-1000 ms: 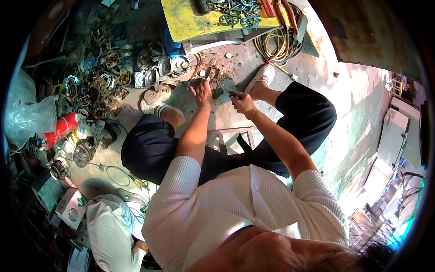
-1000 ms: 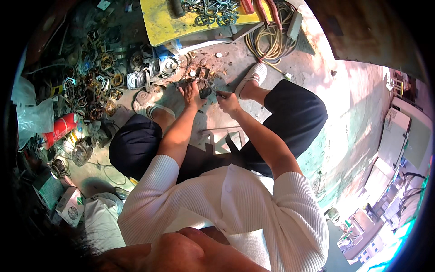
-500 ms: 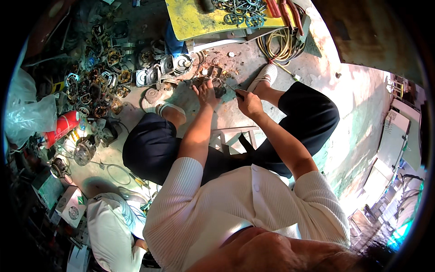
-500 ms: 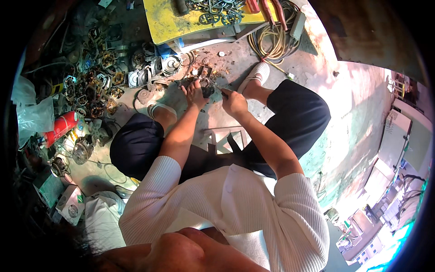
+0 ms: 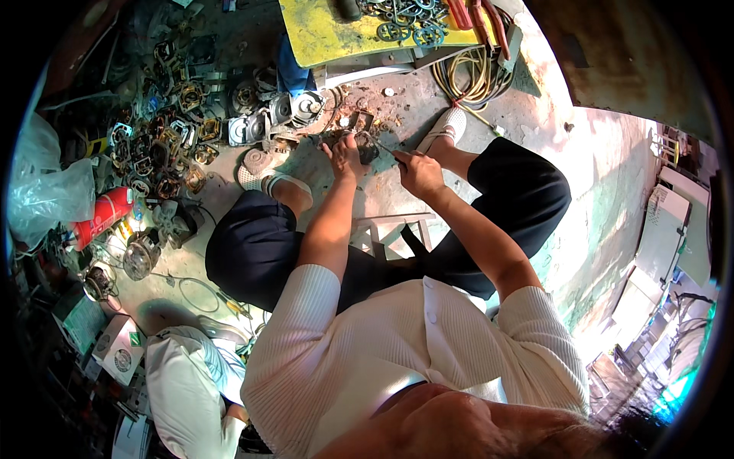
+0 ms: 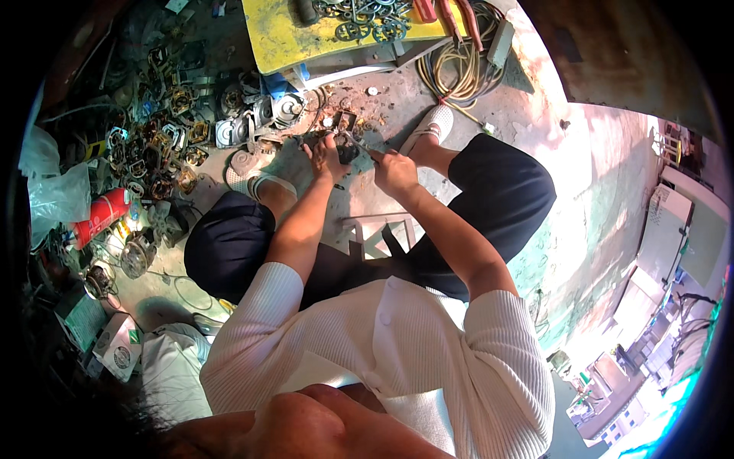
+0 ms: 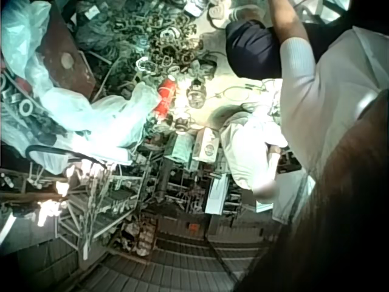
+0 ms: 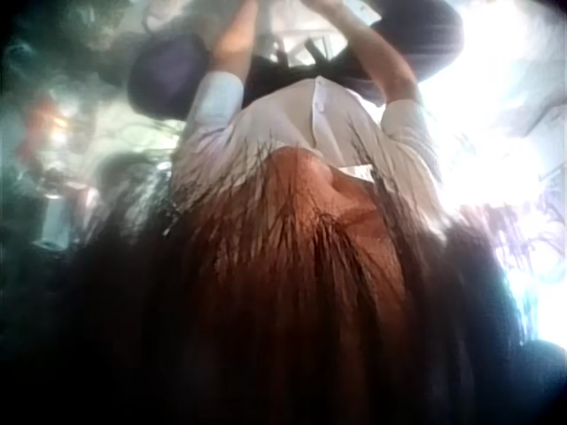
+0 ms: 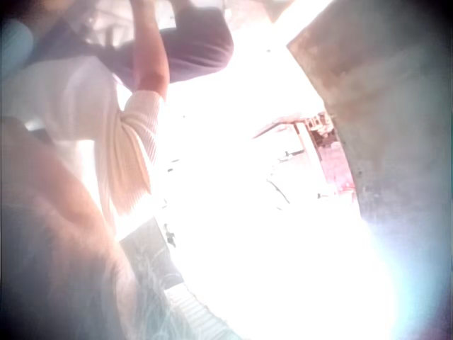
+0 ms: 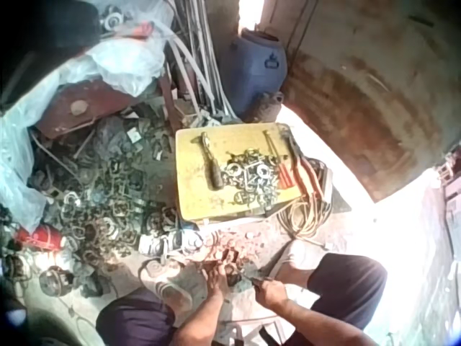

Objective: The person uses a screwdriver to remove screws from a small electric motor assembly and then uses a thin metal tool to scrape and clean the internal components while holding the motor by hand.

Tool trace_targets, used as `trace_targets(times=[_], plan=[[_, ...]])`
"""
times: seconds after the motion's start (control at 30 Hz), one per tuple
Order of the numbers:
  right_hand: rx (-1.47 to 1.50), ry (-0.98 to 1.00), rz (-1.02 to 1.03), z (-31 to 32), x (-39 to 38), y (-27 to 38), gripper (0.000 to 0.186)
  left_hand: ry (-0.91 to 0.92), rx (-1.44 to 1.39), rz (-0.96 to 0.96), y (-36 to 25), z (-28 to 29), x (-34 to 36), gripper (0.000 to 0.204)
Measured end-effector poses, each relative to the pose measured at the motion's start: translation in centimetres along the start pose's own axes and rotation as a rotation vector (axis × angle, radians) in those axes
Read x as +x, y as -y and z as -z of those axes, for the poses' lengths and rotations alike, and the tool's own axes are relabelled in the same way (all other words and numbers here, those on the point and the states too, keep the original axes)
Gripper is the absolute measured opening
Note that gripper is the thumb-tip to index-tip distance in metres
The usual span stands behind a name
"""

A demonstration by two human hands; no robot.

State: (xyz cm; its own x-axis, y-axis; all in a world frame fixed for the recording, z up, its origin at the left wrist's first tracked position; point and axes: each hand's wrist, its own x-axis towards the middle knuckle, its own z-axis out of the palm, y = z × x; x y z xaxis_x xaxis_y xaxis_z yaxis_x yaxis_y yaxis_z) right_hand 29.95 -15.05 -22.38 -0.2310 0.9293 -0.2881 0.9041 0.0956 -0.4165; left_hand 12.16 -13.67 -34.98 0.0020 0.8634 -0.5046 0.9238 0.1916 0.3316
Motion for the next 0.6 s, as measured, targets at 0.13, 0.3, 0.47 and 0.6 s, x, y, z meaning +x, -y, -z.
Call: trace_targets(times=[0.13,0.3,0.47,0.6], plan=[[0.026,-0.02,0.0,-0.7,-0.3,0.1,0.033,0.016,-0.038,-0.017,0.5,1.3,0.0,0.094],[0.187,-0.028,-0.002,-2.5,0.4,-0.9,0.036,-0.011,-0.056,-0.068,2.1,1.0,1.1,0.096],[0.807,0.211,-0.421,-2.8,1.7,-1.7,0.032,0.035,-0.062,-0.054,1.9,1.3,1.4,0.096],[1.333,0.316,-0.834,-1.0,1.9,0.2,0.035,0.012,-0.068,-0.05,1.9,1.2,1.3,0.098]])
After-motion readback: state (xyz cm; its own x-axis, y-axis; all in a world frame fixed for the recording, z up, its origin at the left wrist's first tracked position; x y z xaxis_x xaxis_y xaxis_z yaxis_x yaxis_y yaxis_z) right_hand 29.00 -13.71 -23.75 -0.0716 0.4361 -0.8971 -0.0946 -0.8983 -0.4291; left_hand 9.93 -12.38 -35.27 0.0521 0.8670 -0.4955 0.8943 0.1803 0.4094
